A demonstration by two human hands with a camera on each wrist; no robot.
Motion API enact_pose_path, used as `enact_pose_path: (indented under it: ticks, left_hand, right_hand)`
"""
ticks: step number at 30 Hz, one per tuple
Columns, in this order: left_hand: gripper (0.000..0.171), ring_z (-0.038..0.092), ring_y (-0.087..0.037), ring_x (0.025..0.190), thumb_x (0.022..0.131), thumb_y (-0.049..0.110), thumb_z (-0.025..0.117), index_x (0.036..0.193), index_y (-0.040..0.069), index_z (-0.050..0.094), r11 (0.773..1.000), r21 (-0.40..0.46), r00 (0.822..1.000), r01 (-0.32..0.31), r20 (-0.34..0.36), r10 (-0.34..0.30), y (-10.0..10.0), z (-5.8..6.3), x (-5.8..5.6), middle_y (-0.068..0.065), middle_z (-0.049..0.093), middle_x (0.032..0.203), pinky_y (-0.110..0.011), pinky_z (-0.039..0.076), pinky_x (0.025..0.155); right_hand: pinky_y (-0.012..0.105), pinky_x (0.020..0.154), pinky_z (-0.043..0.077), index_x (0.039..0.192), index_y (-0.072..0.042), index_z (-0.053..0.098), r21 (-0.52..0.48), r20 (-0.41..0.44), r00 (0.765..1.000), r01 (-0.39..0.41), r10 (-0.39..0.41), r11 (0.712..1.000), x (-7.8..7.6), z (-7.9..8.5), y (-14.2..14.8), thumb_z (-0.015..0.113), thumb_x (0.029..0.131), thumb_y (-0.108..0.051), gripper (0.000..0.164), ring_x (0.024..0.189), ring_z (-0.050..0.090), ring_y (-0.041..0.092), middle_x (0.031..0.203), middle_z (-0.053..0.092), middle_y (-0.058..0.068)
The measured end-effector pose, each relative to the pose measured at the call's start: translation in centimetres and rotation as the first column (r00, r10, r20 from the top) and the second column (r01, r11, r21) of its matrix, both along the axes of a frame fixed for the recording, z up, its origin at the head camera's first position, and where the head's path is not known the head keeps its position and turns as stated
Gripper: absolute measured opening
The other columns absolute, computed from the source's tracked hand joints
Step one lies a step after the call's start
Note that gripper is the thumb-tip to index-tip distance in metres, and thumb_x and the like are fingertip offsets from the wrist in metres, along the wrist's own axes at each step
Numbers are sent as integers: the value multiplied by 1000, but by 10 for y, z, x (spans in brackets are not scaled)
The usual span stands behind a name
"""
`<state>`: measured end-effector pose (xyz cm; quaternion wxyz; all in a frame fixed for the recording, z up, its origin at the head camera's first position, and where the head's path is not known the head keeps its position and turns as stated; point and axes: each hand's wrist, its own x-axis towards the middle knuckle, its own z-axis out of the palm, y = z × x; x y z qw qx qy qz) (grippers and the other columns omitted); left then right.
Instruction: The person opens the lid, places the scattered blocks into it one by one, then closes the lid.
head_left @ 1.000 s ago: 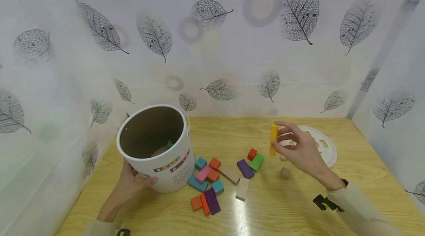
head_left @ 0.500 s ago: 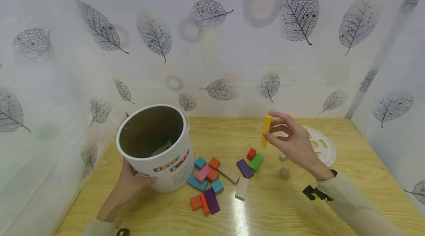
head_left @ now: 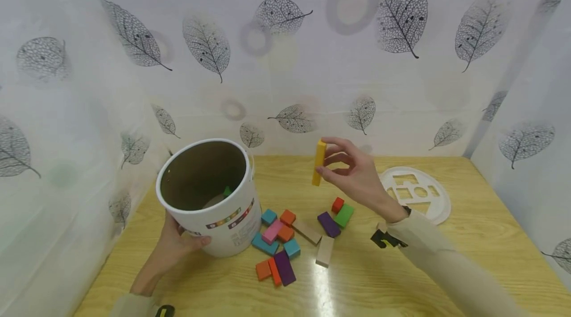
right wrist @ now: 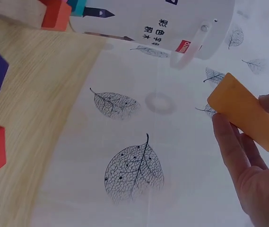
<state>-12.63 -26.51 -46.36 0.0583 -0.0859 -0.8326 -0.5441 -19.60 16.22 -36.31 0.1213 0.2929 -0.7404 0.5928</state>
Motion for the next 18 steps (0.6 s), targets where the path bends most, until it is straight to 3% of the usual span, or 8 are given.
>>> enact_pose_path:
  ticks: [6, 12, 18]
  left_hand:
    - [117, 47, -3, 130, 74, -4, 85, 161, 16, 9, 1000, 8, 1000, 2, -3, -2, 0, 0, 0, -16, 38, 152, -8, 42, 100]
    - [117, 48, -9, 132, 73, -6, 83, 161, 15, 9, 1000, 21, 1000, 11, -16, -11, -1, 0, 0, -17, 37, 152, -9, 43, 100]
    - [117, 48, -10, 133, 74, -3, 84, 161, 15, 8, 1000, 12, 1000, 12, 0, -12, 0, 1, 0, -17, 36, 153, -9, 42, 100]
  right_hand:
    - [35, 77, 66, 142, -6, 54, -51, -47, 997, -61, 59, 997, -8, 9, -31, 74, 85, 11, 63, 96, 73, 16, 112, 66, 20]
    - [38, 77, 67, 141, 2, 51, -95, -126, 981, -159, 146, 983, -15, 21, -64, 72, 85, 14, 61, 96, 73, 28, 111, 65, 24]
    - [37, 77, 67, 140, 2, 51, -112, -174, 965, -218, 196, 970, -20, 32, -91, 73, 85, 13, 61, 95, 73, 33, 111, 65, 23]
